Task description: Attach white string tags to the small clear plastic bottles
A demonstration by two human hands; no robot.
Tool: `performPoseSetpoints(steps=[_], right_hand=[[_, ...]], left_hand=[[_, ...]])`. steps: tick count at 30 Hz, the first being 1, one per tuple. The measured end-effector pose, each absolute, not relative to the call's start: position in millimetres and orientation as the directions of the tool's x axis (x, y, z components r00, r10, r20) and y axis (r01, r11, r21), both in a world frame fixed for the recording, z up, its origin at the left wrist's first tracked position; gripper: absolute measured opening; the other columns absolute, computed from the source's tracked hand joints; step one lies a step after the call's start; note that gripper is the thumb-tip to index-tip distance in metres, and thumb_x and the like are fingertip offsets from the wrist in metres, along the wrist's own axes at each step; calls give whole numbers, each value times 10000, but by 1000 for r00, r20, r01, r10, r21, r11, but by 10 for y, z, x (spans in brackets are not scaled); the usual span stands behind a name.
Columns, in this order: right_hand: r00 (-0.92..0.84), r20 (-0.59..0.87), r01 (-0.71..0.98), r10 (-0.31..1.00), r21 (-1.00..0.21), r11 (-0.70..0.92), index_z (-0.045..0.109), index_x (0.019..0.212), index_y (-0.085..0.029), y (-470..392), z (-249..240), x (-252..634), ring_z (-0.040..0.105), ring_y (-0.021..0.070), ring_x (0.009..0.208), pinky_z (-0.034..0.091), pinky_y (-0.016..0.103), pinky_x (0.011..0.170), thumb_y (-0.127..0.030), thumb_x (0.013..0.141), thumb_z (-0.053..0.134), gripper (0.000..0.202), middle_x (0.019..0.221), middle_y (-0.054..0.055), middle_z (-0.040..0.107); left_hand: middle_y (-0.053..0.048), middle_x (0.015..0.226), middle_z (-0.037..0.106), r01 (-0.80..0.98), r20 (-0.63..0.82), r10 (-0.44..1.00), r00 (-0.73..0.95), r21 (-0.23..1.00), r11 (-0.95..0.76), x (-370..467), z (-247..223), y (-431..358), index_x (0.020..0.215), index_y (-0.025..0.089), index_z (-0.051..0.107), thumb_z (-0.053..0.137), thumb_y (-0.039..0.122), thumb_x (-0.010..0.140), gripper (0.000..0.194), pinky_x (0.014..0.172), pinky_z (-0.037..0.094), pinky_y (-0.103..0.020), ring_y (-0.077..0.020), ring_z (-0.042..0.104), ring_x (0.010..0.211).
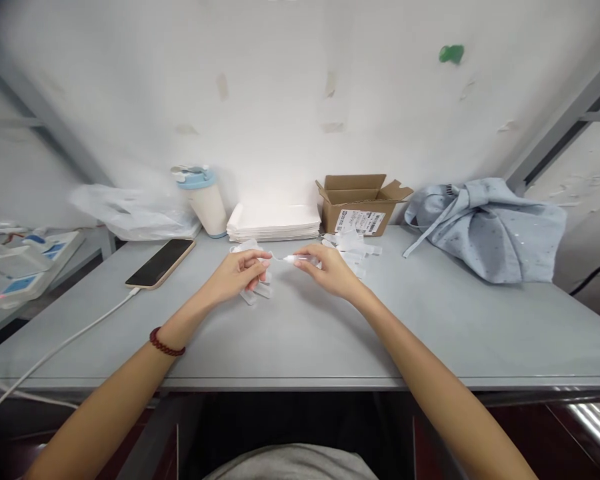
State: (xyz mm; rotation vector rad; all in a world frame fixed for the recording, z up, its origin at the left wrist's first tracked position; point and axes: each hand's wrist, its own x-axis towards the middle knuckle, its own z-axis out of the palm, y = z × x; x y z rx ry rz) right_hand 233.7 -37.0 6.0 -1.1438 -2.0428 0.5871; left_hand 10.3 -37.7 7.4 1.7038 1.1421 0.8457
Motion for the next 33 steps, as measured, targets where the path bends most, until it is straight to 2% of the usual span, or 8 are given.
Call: performPoseSetpoints(steps=[4, 9, 15, 21, 33], right_hand=[[-359, 342, 534, 868, -687, 492, 681, 987, -184, -387, 65, 2322, 608, 183, 841, 431, 269, 632, -387, 877, 519, 283, 956, 57, 696], [-375, 345, 513, 860, -696, 503, 684, 987, -182, -391, 67, 2324, 614, 189, 868, 443, 276, 673, -395, 889, 499, 299, 972, 55, 703], [-365, 344, 501, 865, -710, 495, 686, 976, -175, -416, 90, 2307, 621, 185, 848, 442, 271, 670, -381, 895, 492, 294, 932, 51, 706], [-362, 375, 502, 853, -693, 518, 690, 938, -176, -432, 89, 2272, 627, 174, 812, 440, 259, 639, -370, 898, 487, 284, 899, 50, 713], [-384, 385, 502, 839, -676, 540, 688, 915, -177, -463, 101, 2257, 622, 162, 771, 423, 247, 602, -365, 909, 471, 288, 876, 46, 714]], left_hand=[[10, 641, 600, 337, 63, 949, 310, 926, -172, 110, 62, -367, 1067, 122, 604, 546, 442, 818, 410, 471, 398, -213, -77, 482, 456], [8, 647, 602, 339, 77, 962, 261, 926, -166, 106, 33, -338, 1018, 124, 603, 569, 461, 802, 402, 455, 385, -209, -74, 478, 449], [8, 639, 585, 283, 134, 936, 325, 931, -231, 111, 56, -358, 841, 127, 625, 588, 421, 791, 300, 454, 390, -207, -63, 457, 447], [0, 673, 594, 237, 139, 896, 422, 937, -257, 135, 78, -402, 862, 137, 659, 597, 407, 785, 288, 472, 412, -214, -67, 465, 477], [-14, 699, 616, 226, 145, 899, 413, 940, -255, 148, 80, -423, 873, 133, 654, 590, 386, 802, 271, 467, 408, -206, -64, 461, 482]])
